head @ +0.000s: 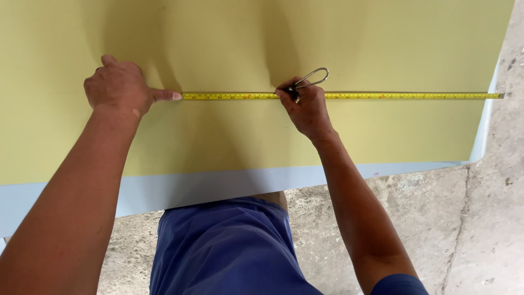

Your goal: Measure and mark a sheet of yellow material using a tape measure and a metal scribe.

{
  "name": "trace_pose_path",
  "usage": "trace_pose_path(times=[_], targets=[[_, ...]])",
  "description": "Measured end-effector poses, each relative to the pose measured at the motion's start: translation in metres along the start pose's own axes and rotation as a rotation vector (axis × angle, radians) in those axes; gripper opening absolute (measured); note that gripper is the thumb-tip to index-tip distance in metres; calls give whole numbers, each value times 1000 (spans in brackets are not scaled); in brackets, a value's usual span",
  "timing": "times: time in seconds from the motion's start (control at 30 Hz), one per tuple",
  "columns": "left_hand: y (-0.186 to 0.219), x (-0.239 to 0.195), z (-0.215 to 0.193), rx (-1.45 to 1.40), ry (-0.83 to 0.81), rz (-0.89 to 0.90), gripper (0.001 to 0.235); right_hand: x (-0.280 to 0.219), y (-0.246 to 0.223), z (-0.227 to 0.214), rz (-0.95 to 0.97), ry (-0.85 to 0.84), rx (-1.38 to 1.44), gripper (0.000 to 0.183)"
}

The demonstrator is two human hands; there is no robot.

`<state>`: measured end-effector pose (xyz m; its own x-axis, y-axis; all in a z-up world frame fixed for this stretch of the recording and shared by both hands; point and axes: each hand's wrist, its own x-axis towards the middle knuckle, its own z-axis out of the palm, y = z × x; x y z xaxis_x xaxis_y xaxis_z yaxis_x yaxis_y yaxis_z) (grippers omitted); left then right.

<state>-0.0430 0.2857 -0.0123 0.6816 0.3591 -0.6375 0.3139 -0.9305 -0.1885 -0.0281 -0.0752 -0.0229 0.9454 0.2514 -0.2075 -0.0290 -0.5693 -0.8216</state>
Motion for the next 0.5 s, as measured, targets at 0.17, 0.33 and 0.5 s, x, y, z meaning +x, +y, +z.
trace_pose_path(times=[0.17, 0.33, 0.5], targets=[[0, -1, 0, -5, 4, -2, 99, 3, -5, 2, 74, -10, 17, 9], [-1, 2, 3, -3, 4, 1, 98, 4, -7, 3, 87, 4, -26, 10], [2, -4, -3, -2, -5, -2, 96, 4, -10, 2, 105, -8, -45, 10]])
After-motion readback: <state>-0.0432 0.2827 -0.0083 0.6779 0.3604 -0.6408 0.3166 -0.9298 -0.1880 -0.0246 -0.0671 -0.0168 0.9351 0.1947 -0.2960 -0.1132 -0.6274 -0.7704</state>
